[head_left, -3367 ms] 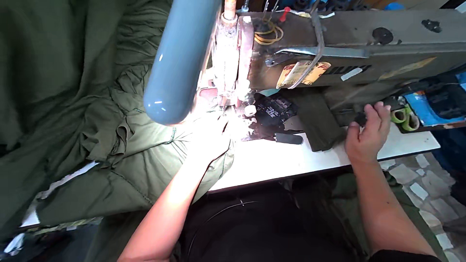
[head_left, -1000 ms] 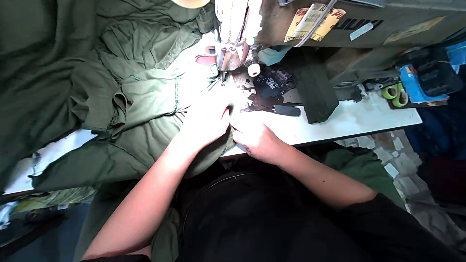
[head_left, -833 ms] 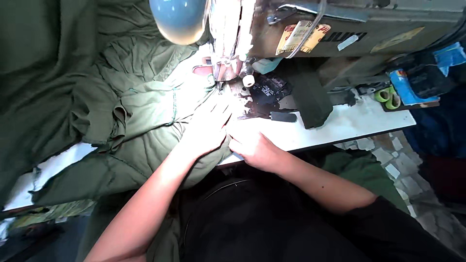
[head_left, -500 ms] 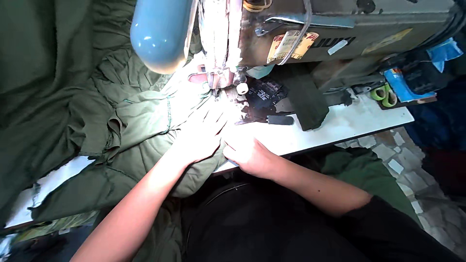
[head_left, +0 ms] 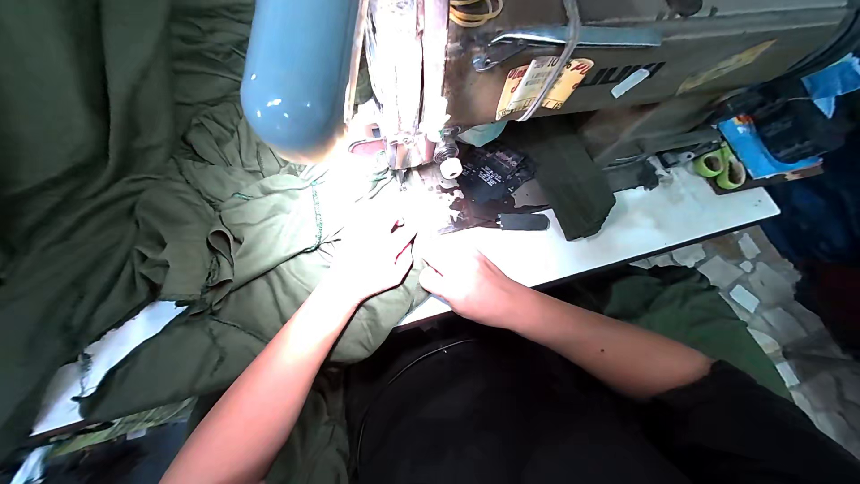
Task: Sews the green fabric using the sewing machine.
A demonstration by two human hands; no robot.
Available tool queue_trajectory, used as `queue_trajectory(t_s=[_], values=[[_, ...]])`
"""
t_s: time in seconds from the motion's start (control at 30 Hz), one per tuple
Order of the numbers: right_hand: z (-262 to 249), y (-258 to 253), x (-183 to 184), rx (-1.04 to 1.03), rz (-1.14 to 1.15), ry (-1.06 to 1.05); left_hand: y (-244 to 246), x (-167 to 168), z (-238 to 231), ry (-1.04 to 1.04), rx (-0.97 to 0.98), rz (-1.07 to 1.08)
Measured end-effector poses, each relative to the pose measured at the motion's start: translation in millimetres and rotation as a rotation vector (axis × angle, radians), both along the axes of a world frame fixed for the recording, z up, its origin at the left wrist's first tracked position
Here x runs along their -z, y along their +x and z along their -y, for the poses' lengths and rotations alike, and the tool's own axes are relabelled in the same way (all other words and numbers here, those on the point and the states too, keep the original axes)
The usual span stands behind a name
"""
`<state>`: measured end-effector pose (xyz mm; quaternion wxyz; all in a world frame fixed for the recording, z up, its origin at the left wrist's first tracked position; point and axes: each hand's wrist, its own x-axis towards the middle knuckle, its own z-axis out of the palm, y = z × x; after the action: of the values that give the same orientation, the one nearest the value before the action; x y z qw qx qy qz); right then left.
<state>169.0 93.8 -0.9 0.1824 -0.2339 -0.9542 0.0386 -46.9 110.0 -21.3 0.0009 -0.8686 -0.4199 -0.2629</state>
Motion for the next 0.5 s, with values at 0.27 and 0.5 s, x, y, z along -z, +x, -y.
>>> queue_trajectory(t_s=[0.27,0.5], values=[[-14,-5,2,0.054,0.0,-0.033,-3,-5,-15,-0.039,-0.033,-0.035],[-31,-9,11,0.081,-0.027,-0.009,-3,-5,-31,-0.052,-0.061,-0.052]])
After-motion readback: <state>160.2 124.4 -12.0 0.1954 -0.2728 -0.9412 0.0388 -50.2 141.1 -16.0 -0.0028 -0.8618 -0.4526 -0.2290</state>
